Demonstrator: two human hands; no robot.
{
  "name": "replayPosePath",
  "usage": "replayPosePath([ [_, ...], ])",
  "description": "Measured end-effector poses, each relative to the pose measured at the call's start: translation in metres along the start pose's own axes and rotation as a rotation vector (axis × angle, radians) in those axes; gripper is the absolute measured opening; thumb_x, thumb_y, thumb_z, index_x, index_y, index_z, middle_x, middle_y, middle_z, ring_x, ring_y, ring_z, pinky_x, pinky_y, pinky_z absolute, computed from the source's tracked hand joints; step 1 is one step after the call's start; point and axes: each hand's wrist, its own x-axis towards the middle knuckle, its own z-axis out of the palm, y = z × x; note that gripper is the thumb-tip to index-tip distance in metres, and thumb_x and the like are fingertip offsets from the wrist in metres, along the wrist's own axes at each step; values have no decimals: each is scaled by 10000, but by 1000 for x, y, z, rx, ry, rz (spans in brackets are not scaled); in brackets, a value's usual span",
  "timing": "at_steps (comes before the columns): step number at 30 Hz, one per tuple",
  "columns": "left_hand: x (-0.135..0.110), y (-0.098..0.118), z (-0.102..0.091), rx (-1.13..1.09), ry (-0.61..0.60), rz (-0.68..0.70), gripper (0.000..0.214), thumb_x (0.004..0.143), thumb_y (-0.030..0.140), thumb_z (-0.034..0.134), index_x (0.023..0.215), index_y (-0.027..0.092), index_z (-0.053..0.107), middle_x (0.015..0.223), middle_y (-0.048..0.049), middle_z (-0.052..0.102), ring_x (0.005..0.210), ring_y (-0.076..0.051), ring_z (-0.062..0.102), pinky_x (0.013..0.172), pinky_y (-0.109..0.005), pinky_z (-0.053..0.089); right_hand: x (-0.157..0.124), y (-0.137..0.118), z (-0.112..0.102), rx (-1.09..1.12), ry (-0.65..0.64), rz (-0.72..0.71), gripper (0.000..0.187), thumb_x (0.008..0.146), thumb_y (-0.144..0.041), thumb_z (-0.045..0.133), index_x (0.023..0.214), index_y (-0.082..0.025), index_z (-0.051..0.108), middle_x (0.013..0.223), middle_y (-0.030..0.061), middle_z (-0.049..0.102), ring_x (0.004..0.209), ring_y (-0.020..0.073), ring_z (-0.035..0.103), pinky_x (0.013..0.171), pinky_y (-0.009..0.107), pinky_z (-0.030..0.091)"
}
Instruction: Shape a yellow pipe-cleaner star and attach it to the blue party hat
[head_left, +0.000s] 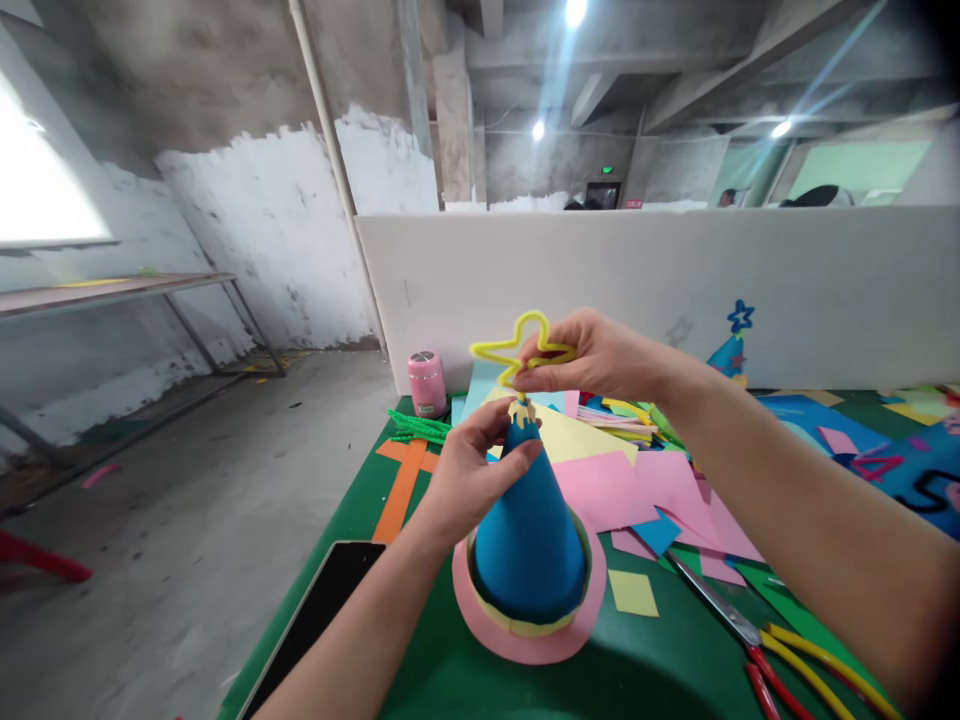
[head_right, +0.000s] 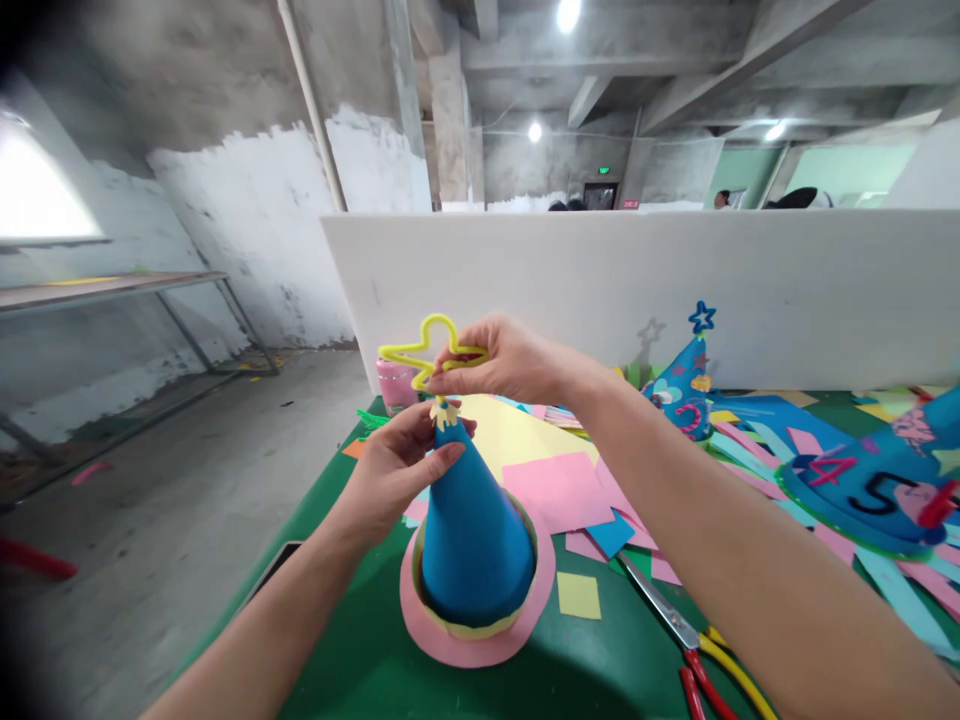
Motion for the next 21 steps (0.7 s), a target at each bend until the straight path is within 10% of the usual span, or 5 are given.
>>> replayPosePath([
  [21,-3,-2,0,24,12,27,158,721,241,618,861,166,623,896,-73,648,866,-215,575,758,-316,444,-6,6,2,167,11,32,226,661,-261,687,830,-167,572,657,-46,550,609,93,534,544,204,421],
])
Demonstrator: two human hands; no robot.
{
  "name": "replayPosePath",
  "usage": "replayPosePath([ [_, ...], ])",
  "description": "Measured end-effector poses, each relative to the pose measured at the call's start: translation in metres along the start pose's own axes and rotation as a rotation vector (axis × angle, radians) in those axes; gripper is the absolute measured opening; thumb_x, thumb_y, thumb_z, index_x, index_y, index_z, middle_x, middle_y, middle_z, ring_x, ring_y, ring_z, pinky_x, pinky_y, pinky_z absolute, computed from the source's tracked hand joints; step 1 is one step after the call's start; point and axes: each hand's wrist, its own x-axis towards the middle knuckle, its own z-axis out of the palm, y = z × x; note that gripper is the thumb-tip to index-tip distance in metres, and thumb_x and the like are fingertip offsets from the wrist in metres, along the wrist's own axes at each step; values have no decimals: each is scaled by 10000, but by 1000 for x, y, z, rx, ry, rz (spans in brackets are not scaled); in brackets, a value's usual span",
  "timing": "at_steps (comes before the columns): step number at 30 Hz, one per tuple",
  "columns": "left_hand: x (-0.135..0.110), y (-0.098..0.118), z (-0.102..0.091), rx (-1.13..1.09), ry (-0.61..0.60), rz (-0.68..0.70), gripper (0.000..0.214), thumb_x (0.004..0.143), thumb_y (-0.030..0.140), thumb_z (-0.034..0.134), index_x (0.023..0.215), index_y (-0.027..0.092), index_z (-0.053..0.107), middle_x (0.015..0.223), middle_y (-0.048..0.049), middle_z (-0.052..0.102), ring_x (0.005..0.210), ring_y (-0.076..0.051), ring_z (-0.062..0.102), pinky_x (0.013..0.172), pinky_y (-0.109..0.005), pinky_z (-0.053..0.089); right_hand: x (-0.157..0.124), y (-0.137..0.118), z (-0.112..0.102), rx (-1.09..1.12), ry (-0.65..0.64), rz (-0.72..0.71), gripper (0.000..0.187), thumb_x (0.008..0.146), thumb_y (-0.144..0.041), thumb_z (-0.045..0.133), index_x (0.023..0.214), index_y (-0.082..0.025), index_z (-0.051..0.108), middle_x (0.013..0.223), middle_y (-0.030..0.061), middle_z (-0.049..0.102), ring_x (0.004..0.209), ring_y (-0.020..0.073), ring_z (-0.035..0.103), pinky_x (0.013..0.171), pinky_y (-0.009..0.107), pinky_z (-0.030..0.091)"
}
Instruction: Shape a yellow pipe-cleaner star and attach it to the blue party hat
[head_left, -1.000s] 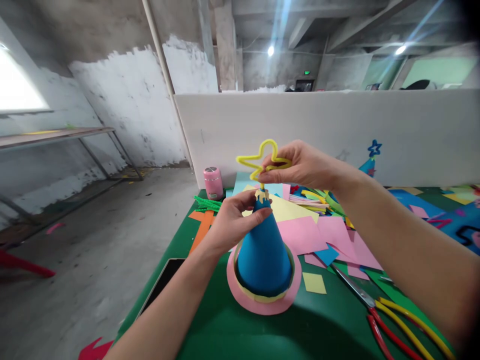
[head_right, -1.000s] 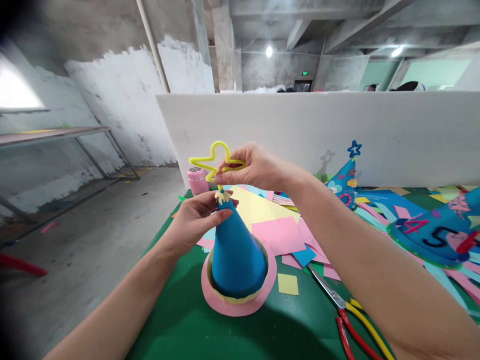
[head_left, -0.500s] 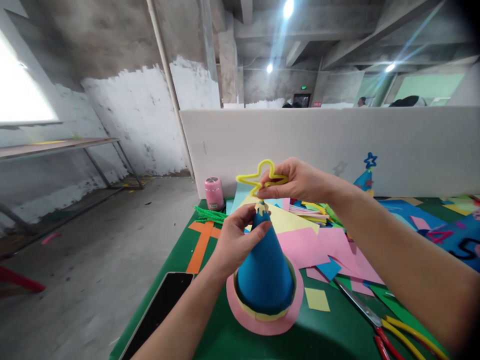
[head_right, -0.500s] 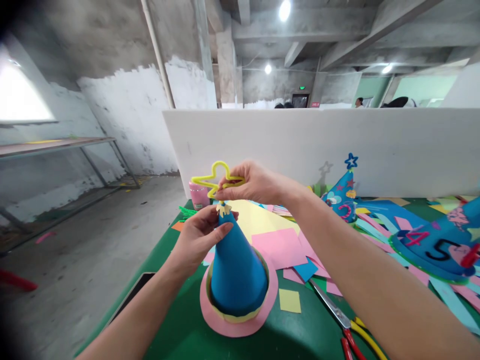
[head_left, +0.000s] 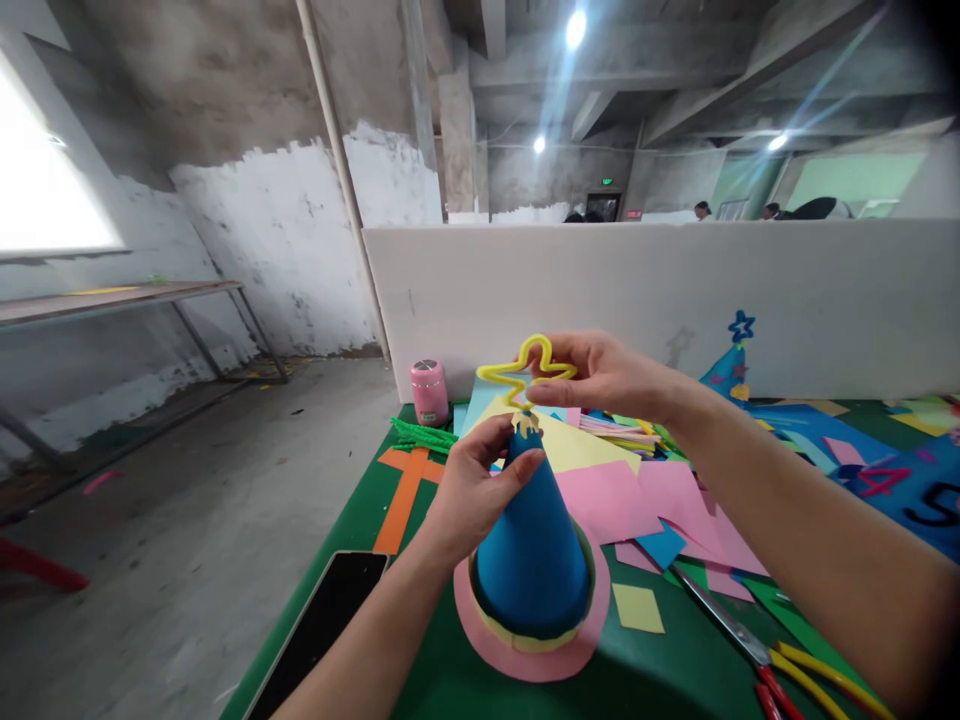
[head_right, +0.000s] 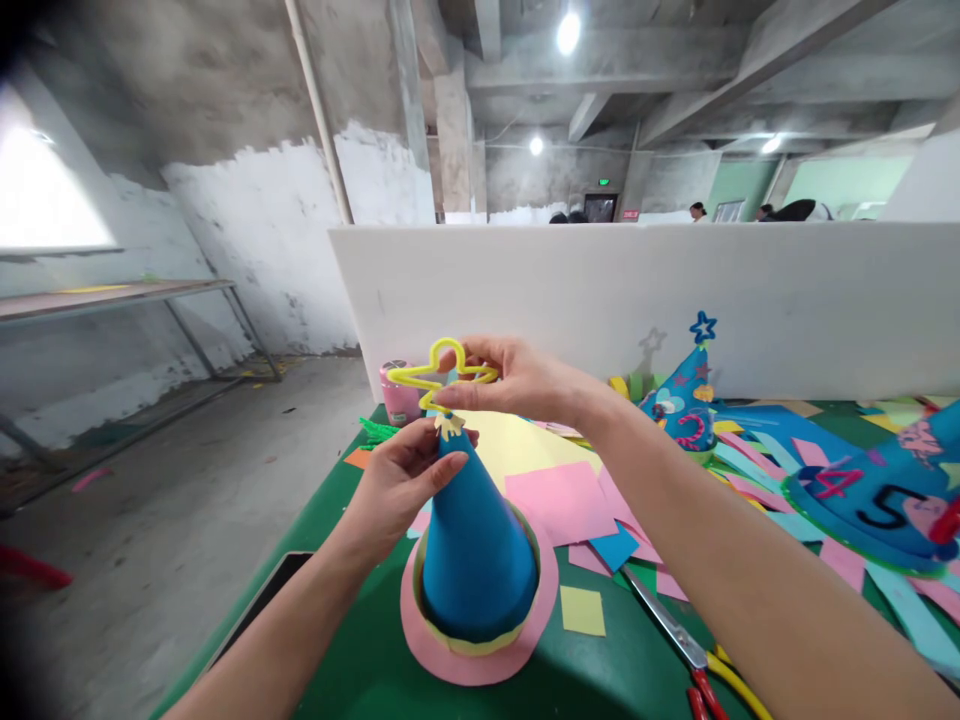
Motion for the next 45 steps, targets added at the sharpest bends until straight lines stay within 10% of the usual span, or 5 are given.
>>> replayPosePath([
  [22,1,2,1,7,4,-65,231,703,253,634,919,177,613,933,-77,653,905,-230,573,793,-343,438,3,-2,-2,-43,-56,18,176,701,-275,646,797,-137,596,656,-31,560,604,96,528,551,212,413],
  [28,-1,11,-6,28,123,21,360,691,264,654,1041,240,570,1006,-48,637,959,-215,559,819,-326,423,-14,15,-1,-16,111,-7,360,692,-283,667,1012,-193,530,864,19,582,767,142,563,672,254,449],
  [45,14,29,2,100,268,113,118,707,280,630,734,166,635,785,-27,619,755,-156,553,714,-272,431,-17,29,32,257,307,-103,84,721,-245,625,748,-168,604,742,10,609,728,145,573,735,312,452],
])
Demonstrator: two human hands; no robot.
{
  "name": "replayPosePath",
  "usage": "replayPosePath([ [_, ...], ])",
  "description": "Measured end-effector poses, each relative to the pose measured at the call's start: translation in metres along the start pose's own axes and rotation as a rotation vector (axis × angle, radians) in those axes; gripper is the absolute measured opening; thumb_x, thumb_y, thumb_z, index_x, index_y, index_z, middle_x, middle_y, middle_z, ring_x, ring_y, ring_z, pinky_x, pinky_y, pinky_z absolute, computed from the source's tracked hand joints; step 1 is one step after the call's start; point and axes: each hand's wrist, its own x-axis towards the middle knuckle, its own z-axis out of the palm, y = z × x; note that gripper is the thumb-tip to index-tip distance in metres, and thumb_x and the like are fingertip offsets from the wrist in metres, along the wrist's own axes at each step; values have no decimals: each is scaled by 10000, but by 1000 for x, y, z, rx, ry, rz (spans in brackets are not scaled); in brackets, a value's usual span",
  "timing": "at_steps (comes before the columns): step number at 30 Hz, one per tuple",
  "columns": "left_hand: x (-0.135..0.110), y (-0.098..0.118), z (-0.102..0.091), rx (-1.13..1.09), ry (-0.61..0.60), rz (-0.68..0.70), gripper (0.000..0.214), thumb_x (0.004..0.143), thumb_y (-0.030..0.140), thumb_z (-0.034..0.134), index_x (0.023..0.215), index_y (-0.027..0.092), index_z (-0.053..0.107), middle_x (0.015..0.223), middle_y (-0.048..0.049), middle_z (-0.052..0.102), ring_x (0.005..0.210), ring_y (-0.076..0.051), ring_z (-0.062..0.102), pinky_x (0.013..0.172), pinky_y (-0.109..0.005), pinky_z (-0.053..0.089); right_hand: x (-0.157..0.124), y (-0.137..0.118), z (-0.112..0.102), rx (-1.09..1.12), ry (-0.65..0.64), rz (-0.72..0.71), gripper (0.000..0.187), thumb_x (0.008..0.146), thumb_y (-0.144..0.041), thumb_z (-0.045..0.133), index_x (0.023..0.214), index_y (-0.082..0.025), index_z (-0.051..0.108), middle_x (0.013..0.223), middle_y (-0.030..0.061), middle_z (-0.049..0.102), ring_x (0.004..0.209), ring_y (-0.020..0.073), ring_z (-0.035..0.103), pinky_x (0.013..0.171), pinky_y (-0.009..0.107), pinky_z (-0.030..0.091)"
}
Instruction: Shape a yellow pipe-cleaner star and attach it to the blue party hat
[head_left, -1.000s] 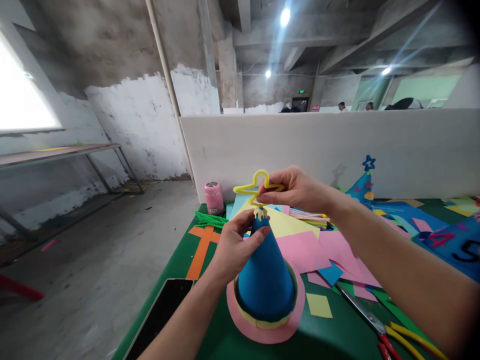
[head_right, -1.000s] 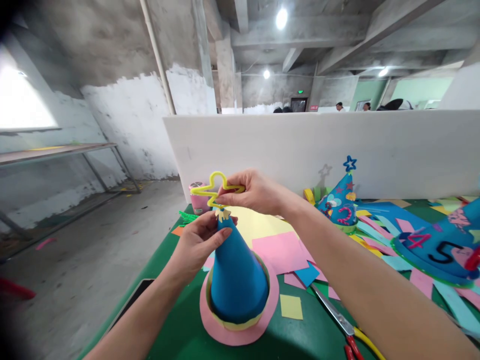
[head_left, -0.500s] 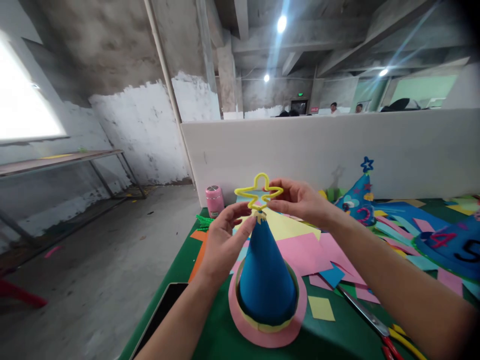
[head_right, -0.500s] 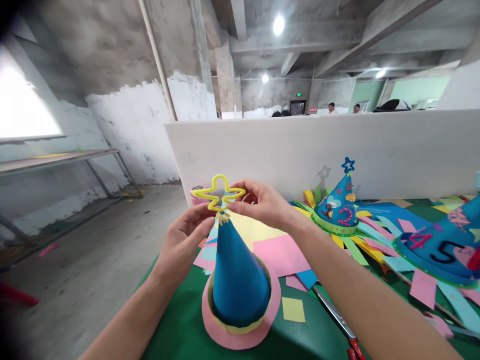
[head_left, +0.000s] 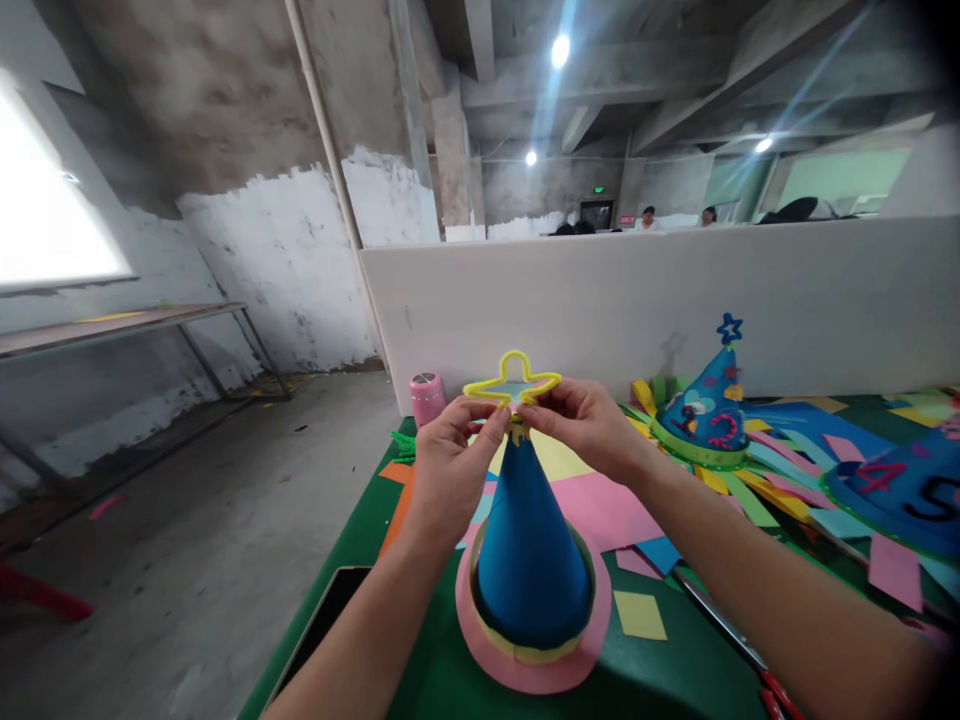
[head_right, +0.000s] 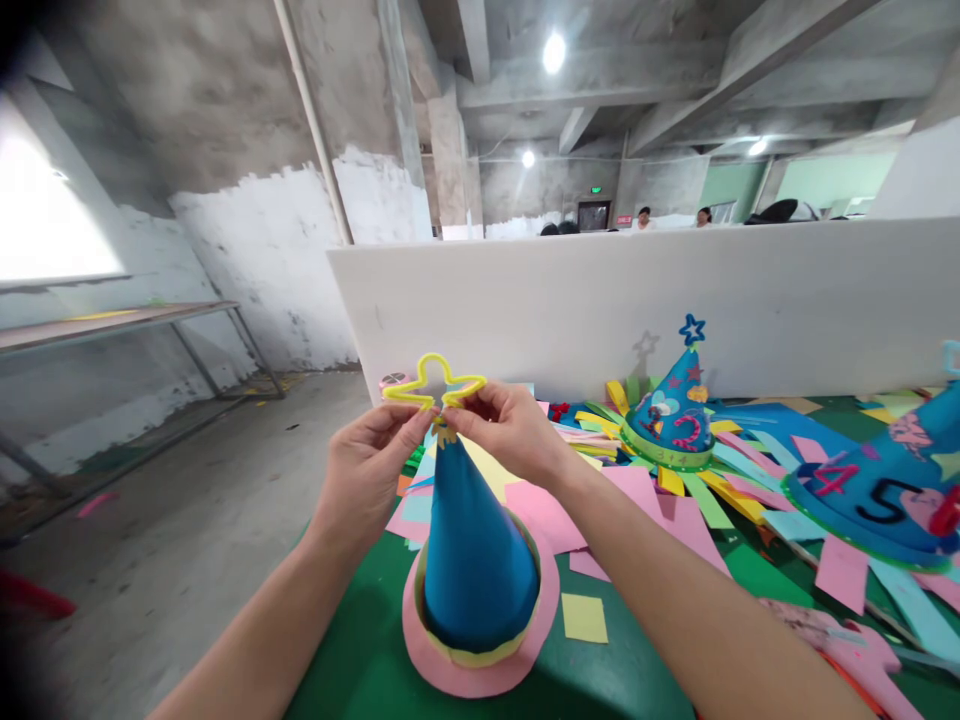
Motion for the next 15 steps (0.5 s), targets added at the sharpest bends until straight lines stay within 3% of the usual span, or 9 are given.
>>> replayPosePath([
  [15,5,2,1,52,-37,-12,137,703,292,623,671,159,618,709,-13,605,680,-142,534,614,-245,418,8,-12,3,-17,53,120,51,631,-164,626,595,-157,591,612,-32,565,634,107,519,613,238,403],
])
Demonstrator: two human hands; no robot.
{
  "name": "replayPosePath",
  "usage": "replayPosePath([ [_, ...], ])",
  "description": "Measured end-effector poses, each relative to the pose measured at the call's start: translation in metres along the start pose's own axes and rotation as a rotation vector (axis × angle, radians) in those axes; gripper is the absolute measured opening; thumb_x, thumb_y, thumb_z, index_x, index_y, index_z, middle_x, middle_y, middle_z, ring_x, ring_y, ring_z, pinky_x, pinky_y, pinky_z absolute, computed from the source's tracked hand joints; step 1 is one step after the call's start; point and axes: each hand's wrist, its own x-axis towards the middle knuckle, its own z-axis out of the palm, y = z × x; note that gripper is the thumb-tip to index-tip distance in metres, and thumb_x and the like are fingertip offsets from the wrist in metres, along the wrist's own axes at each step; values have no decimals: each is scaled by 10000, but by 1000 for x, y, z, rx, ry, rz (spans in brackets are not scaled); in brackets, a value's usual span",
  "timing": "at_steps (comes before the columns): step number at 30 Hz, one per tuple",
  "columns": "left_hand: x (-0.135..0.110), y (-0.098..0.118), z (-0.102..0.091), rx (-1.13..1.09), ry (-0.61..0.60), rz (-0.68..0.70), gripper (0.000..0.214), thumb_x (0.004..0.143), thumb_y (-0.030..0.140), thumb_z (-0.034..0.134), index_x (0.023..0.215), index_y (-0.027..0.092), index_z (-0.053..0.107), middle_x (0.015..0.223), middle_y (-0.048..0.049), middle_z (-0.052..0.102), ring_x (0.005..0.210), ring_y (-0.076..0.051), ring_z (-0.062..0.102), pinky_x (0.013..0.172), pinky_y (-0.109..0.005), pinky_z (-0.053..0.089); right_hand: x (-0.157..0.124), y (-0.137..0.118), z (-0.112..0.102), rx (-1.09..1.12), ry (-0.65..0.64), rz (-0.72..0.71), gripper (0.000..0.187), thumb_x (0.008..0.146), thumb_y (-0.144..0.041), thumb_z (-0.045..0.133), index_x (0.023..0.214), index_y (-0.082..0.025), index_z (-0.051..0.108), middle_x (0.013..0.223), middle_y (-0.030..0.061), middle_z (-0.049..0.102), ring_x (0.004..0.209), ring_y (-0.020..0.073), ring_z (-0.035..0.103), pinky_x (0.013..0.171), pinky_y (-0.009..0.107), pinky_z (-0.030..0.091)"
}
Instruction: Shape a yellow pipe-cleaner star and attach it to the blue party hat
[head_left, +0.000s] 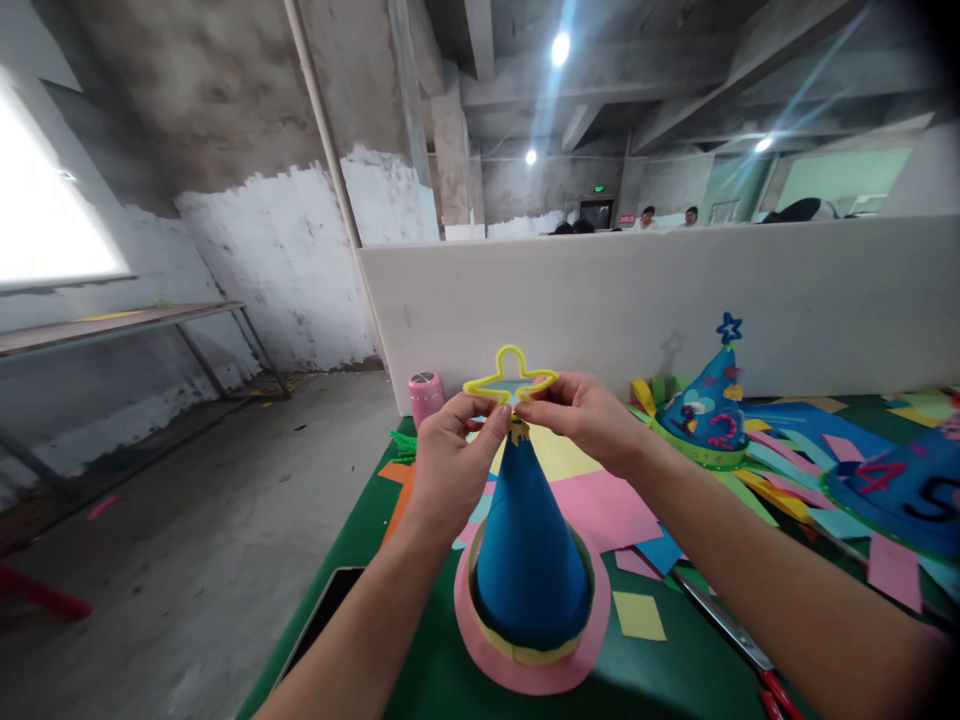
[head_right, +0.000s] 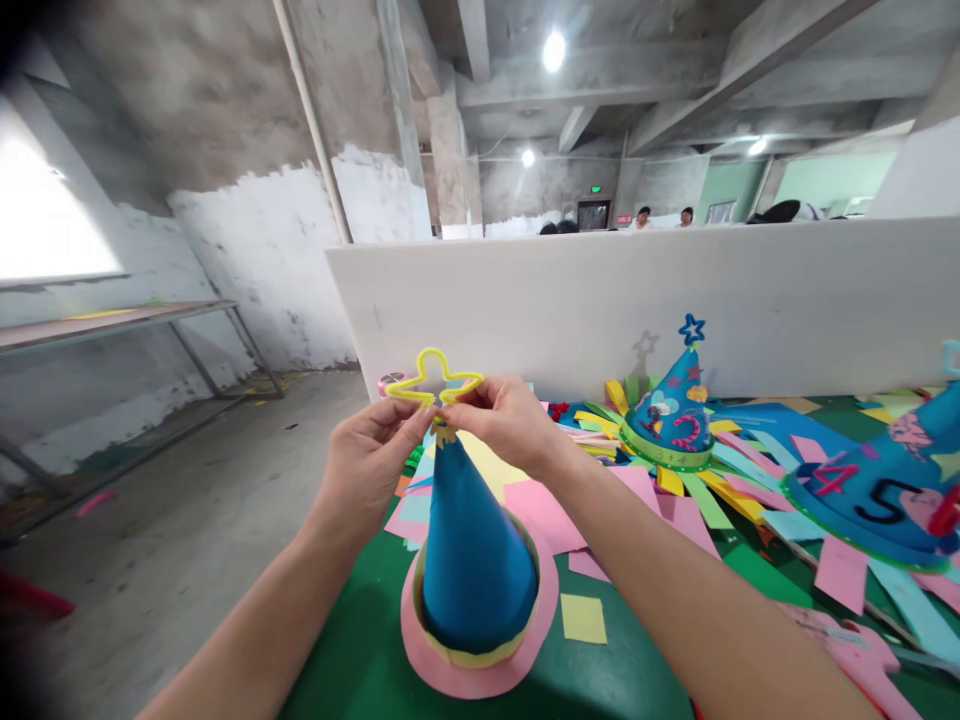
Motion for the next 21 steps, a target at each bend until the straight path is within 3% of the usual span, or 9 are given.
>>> replayPosePath([
  [4,0,0,0,-13,3,-16,143,688,296,637,679,153,630,723,-23,627,681,-148,545,618,-252,425,-1,-2,1,-34,26,24,63,650,-168,617,602,-154,579,532,-62,506,518,70,450,521,214,358],
  [7,-1,-1,-1,-31,-1,-26,158,698,303,632,727,148,643,750,-37,643,700,-154,562,639,-259,435,-3,-2,-2,-58,25,38,68,663,-189,630,704,-153,588,583,-55,510,515,62,425,481,201,318],
  [11,-3,2,-5,-108,-11,-32,220,678,287,660,858,162,641,802,-44,655,758,-177,589,684,-282,453,-8,-4,-11,-103,-13,52,294,677,-258,657,945,-184,562,700,-39,504,548,67,433,473,195,309],
  [13,-3,4,-6,-159,-11,-35,242,675,281,664,884,162,639,824,-48,655,776,-180,592,686,-282,457,-8,-6,-14,-114,1,31,331,684,-299,657,978,-187,553,747,-26,511,546,66,427,478,198,315],
  [18,5,10,-4,-293,63,-27,194,712,335,621,787,158,654,741,-39,645,673,-145,582,630,-266,449,2,-13,-6,-101,91,-91,202,728,-355,604,788,-163,585,645,-33,501,495,61,369,468,203,306],
  [21,11,9,-2,-274,104,-47,207,695,362,629,724,159,657,685,-30,638,616,-129,566,585,-251,436,10,-12,1,-99,127,-163,239,712,-389,607,661,-158,575,566,-43,469,485,66,361,460,210,298],
])
